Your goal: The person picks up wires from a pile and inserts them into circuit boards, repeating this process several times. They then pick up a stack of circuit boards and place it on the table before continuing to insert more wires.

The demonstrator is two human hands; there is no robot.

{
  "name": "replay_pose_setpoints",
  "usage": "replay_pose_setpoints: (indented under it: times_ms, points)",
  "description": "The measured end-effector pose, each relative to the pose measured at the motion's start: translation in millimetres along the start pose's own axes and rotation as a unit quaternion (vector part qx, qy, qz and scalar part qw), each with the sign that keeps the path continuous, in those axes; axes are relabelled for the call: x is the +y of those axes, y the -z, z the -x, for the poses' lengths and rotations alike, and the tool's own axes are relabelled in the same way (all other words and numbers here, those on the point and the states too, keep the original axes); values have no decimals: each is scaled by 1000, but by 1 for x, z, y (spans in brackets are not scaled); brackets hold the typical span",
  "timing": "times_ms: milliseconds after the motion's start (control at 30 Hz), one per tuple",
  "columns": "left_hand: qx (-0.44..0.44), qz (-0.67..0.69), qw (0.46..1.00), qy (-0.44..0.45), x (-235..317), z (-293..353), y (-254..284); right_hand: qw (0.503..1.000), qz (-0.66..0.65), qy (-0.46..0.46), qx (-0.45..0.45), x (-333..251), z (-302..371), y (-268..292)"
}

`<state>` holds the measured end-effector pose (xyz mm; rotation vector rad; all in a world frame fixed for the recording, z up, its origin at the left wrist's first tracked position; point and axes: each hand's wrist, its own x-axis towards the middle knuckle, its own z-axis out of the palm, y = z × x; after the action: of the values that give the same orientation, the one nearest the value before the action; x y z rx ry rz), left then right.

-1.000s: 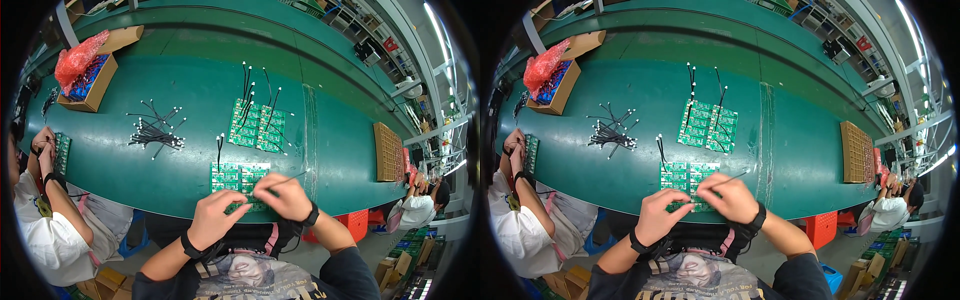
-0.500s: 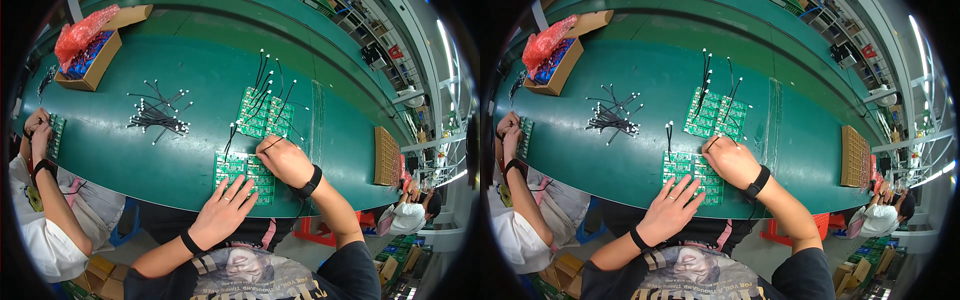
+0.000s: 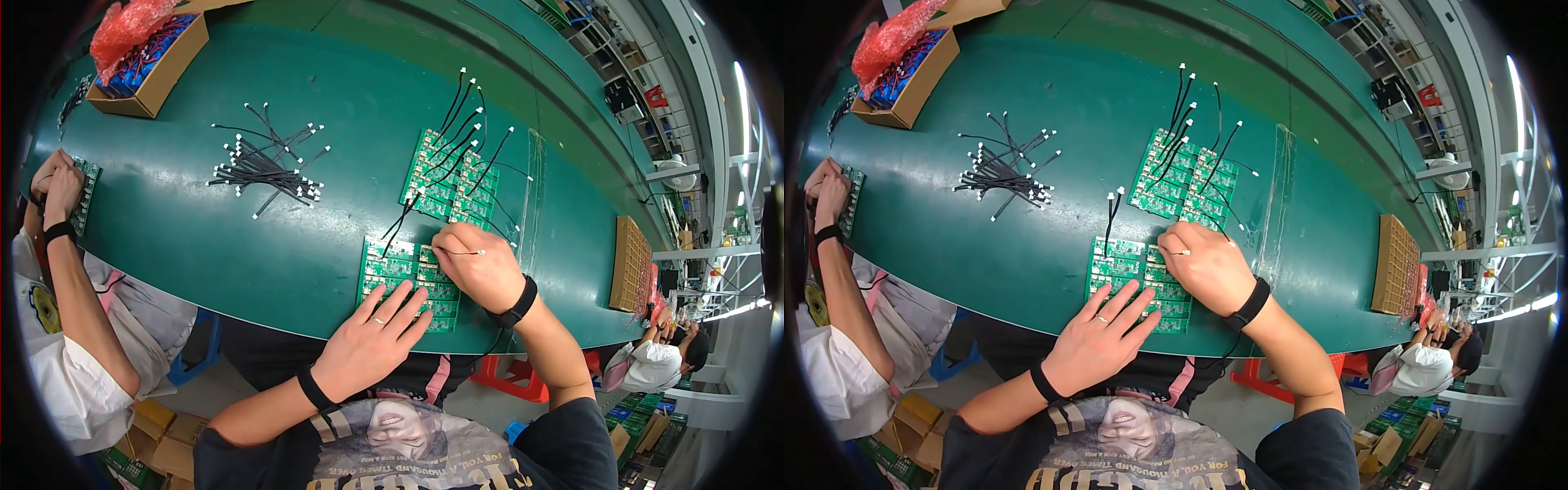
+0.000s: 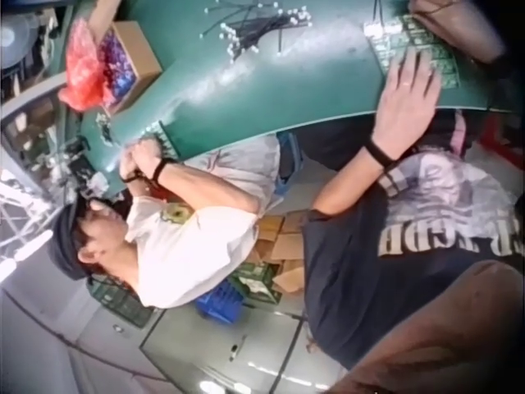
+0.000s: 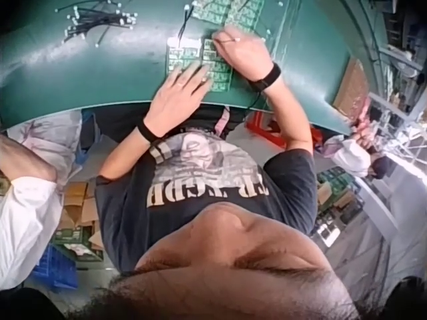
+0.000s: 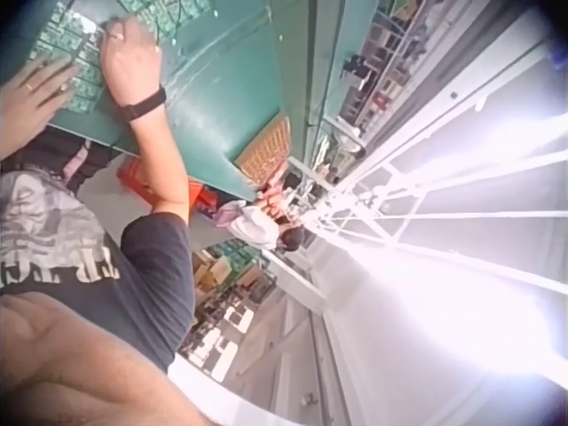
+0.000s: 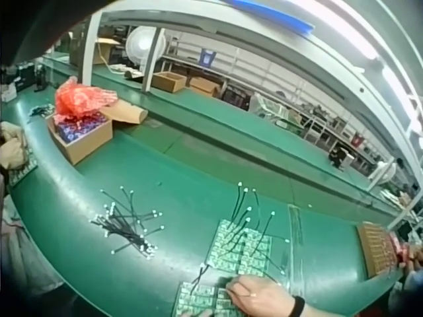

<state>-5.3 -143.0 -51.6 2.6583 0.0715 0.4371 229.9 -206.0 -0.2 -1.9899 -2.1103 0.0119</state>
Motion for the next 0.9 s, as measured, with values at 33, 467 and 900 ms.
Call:
replay_pose_setpoints:
  times_ms: [33, 467, 900]
  points:
    - [3, -4, 1000, -1, 0, 0, 0, 1000, -4, -2, 4, 0, 0, 0]
    - [4, -19, 1000, 4, 3, 0, -4, 999, -18, -4, -42, 2, -2, 4]
    - [14, -27, 1000, 2, -2, -2, -3, 995, 43, -4, -93, -7, -13, 11]
